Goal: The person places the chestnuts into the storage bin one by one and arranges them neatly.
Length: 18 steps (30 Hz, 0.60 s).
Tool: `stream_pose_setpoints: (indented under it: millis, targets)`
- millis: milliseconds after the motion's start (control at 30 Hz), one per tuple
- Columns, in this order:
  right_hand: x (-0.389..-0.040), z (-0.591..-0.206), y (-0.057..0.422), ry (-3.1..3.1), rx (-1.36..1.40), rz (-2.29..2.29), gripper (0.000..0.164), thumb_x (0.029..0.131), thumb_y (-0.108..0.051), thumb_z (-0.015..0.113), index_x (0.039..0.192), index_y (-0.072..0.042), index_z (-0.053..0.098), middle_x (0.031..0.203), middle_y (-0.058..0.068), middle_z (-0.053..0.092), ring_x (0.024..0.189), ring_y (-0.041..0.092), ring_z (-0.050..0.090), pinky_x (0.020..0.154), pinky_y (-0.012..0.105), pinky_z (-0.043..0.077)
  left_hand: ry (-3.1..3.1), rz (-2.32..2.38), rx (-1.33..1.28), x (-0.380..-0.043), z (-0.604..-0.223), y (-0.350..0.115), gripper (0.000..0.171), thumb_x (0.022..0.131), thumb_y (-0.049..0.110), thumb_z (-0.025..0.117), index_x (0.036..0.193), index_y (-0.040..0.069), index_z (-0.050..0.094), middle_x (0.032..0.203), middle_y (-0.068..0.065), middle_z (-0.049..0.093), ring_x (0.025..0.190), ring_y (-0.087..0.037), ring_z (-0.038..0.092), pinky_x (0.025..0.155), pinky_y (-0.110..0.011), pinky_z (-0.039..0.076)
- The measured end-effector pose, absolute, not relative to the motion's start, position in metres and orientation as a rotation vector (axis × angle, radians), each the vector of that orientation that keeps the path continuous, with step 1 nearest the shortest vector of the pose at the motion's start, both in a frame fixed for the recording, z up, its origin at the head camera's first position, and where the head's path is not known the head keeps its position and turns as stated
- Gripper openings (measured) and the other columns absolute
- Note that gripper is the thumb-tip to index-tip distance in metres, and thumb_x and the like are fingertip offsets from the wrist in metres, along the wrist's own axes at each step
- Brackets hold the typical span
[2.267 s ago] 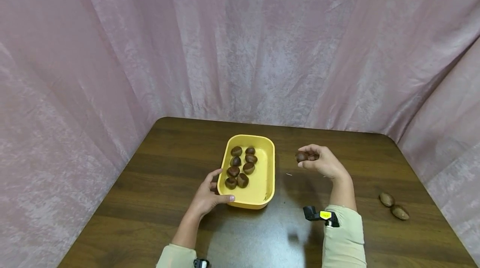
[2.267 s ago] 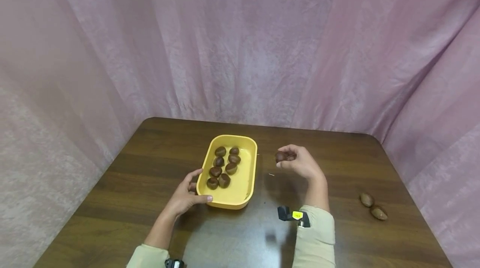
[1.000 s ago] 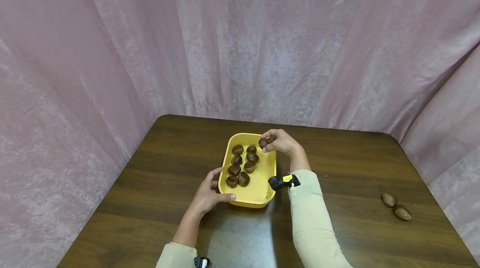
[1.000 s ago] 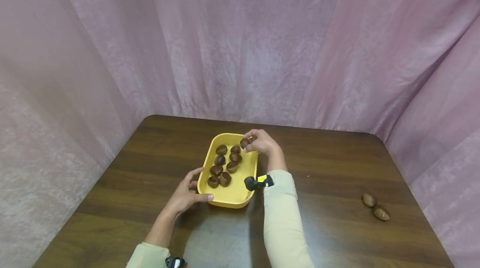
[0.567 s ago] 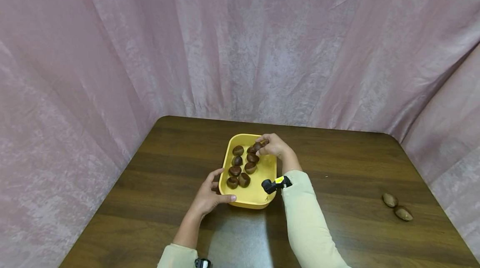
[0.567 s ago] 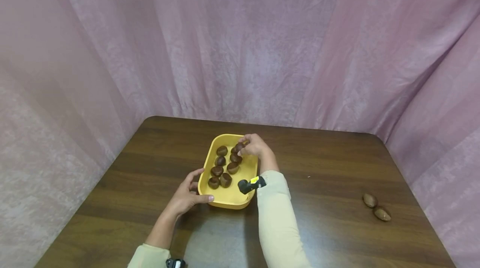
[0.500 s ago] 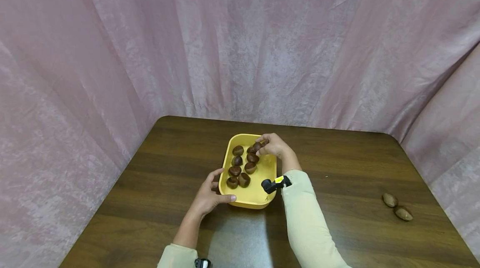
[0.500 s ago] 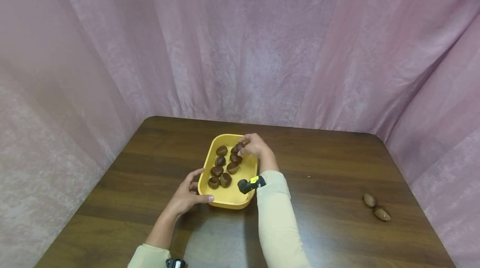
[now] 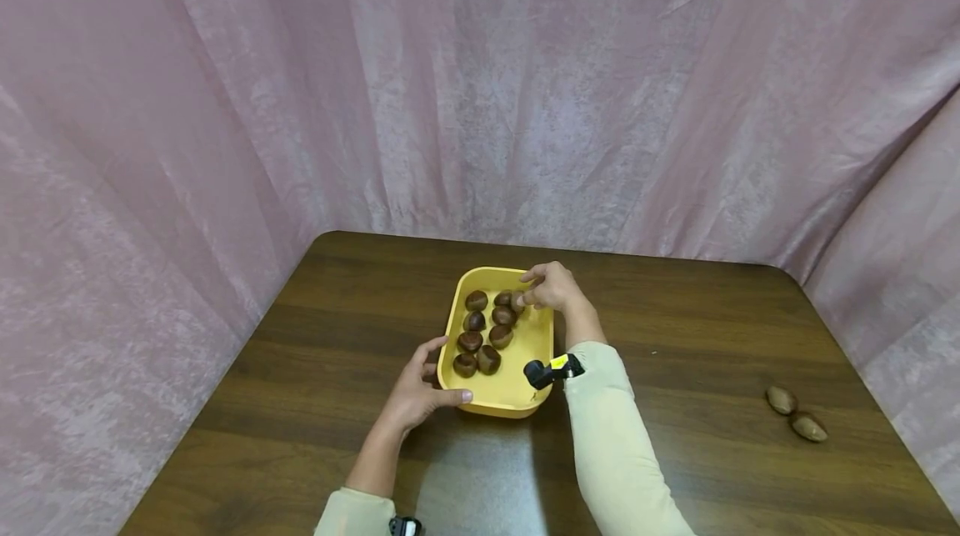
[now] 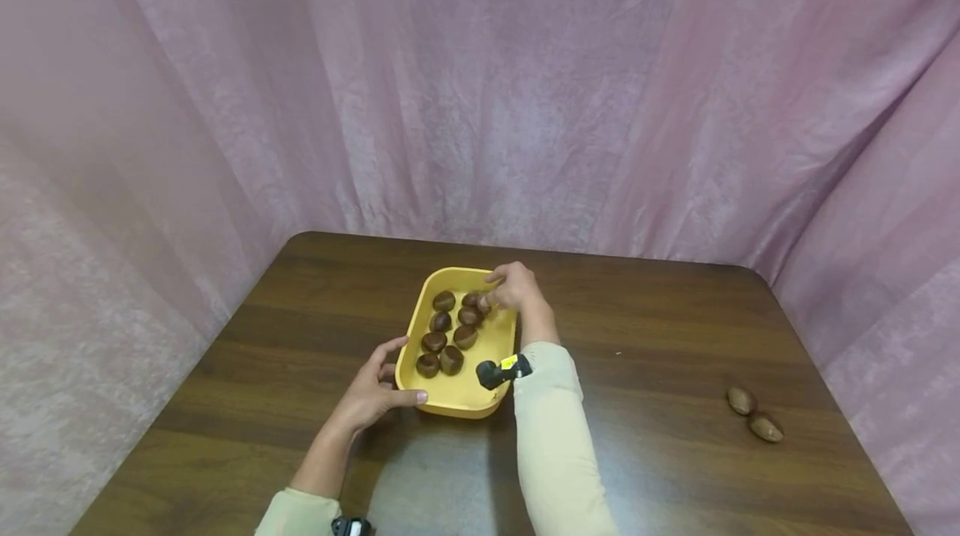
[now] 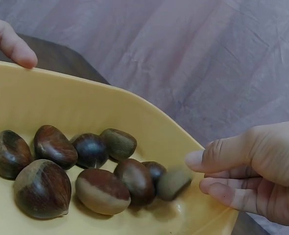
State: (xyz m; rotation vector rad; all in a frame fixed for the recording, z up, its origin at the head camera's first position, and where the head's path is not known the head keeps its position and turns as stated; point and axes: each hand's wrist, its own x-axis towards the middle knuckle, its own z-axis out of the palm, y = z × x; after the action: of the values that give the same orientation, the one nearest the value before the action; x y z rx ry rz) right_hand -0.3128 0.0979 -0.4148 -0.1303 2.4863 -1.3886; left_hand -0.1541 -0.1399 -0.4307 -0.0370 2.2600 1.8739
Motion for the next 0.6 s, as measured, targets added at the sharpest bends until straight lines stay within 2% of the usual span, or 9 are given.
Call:
stream_pose_setpoints:
  millis: [100, 333, 433, 600]
  targets:
    - [-0.307, -0.414, 0.103, 2.471, -0.152, -1.426, 0.041, 0.08, -0.001, 0.071, 0.12, 0.001, 0.059, 0.096, 0.015, 0.062, 0.09, 0.036, 0.061, 0.079, 0.044, 0.048, 2.255, 1.874, -0.036, -0.154, -0.432, -0.139, 0.091, 0.065, 0.003, 0.084, 0.141, 0.007, 0.034, 0.108, -0.031, 0.052, 0.08, -0.025, 0.059, 0.066, -0.033, 0.046]
    - [-0.286, -0.407, 0.126, 2.508, -0.252, -1.456, 0.041, 0.082, -0.007, 0.069, 0.121, 0.0, 0.058, 0.095, 0.014, 0.06, 0.081, 0.029, 0.057, 0.074, 0.042, 0.048, 2.231, 1.888, -0.019, -0.154, -0.433, -0.136, 0.092, 0.065, 0.003, 0.084, 0.141, 0.006, 0.033, 0.11, -0.032, 0.051, 0.079, -0.023, 0.059, 0.066, -0.034, 0.046]
    - [-0.277, -0.402, 0.133, 2.53, -0.318, -1.465, 0.04, 0.082, -0.01, 0.07, 0.12, -0.002, 0.059, 0.101, 0.016, 0.06, 0.086, 0.027, 0.057, 0.076, 0.044, 0.047, 2.236, 1.892, -0.013, -0.155, -0.433, -0.136, 0.092, 0.065, 0.003, 0.084, 0.141, 0.006, 0.033, 0.11, -0.032, 0.051, 0.08, -0.024, 0.059, 0.066, -0.034, 0.047]
    - [-0.263, -0.405, 0.144, 2.555, -0.419, -1.477, 0.04, 0.082, -0.01, 0.071, 0.119, 0.0, 0.059, 0.105, 0.02, 0.06, 0.09, 0.027, 0.056, 0.074, 0.038, 0.047, 2.229, 1.894, -0.014, -0.155, -0.433, -0.135, 0.092, 0.065, 0.002, 0.084, 0.141, 0.006, 0.033, 0.108, -0.031, 0.052, 0.079, -0.024, 0.06, 0.065, -0.033, 0.047]
